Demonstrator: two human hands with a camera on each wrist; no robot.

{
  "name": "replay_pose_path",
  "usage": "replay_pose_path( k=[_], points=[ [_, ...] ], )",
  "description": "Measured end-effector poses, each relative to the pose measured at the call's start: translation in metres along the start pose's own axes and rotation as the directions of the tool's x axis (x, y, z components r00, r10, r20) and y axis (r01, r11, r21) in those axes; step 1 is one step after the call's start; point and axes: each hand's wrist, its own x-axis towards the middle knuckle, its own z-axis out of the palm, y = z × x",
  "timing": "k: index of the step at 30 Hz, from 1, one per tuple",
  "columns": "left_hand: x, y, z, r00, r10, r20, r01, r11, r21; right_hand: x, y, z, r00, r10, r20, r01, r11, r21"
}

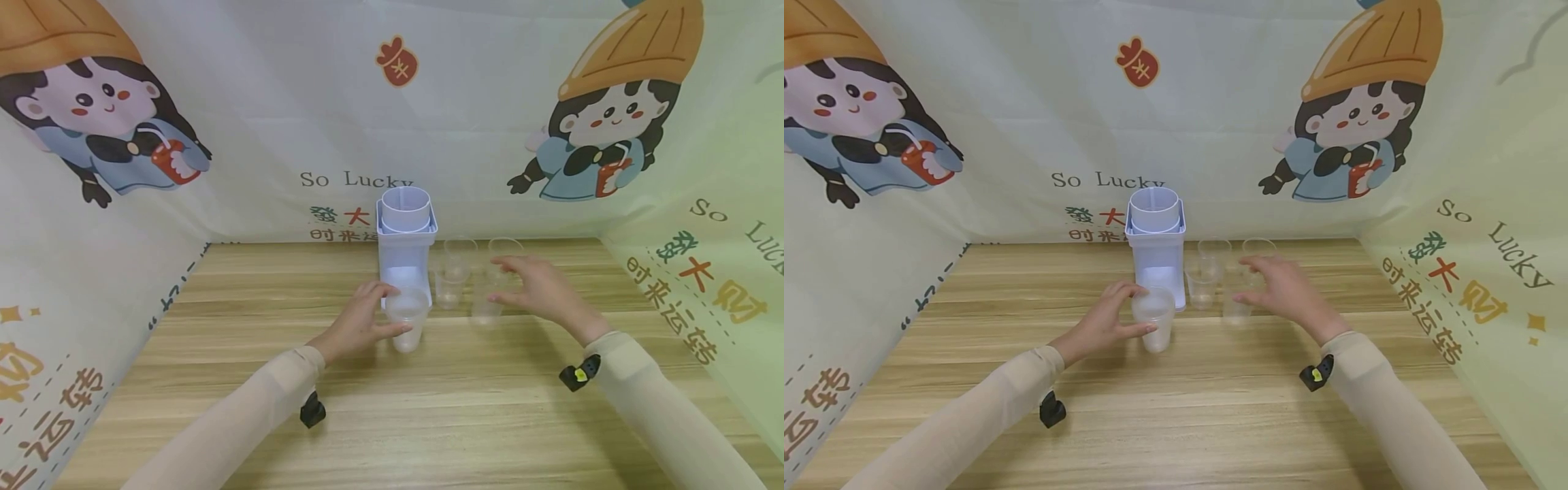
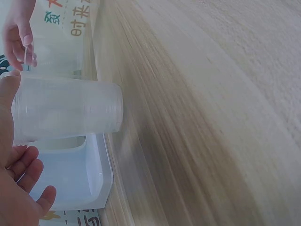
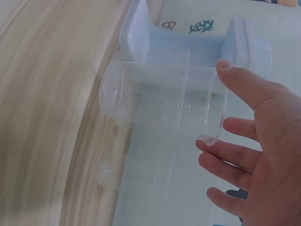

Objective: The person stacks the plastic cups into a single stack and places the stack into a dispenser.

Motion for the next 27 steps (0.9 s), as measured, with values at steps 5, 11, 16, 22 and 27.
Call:
replay_pose_path(
  k=[5,11,16,22,27],
  points=[
    [0.000,-0.001,0.000,1.000,0.000,0.000,0.000,1.000,-0.003,0.002,-0.007,0.000,1.000,-0.018,0.002,0.018,1.000,-0.008],
    [0.000,-0.001,0.000,1.000,0.000,-0.001,0.000,1.000,-0.005,0.003,-0.017,0.001,0.998,-0.066,-0.010,0.066,0.998,-0.011],
    [0.000,-0.001,0.001,1.000,0.005,-0.003,-0.005,1.000,-0.005,0.005,-0.025,0.004,0.994,-0.109,-0.022,0.108,0.994,-0.029],
    [0.001,-0.002,0.002,1.000,0.004,-0.006,-0.004,1.000,0.003,0.006,-0.034,0.005,0.991,-0.135,-0.011,0.134,0.990,-0.038],
    [0.000,-0.001,0.001,1.000,-0.003,-0.002,0.003,1.000,0.001,0.008,-0.041,0.007,0.989,-0.151,-0.003,0.151,0.988,-0.034]
  ],
)
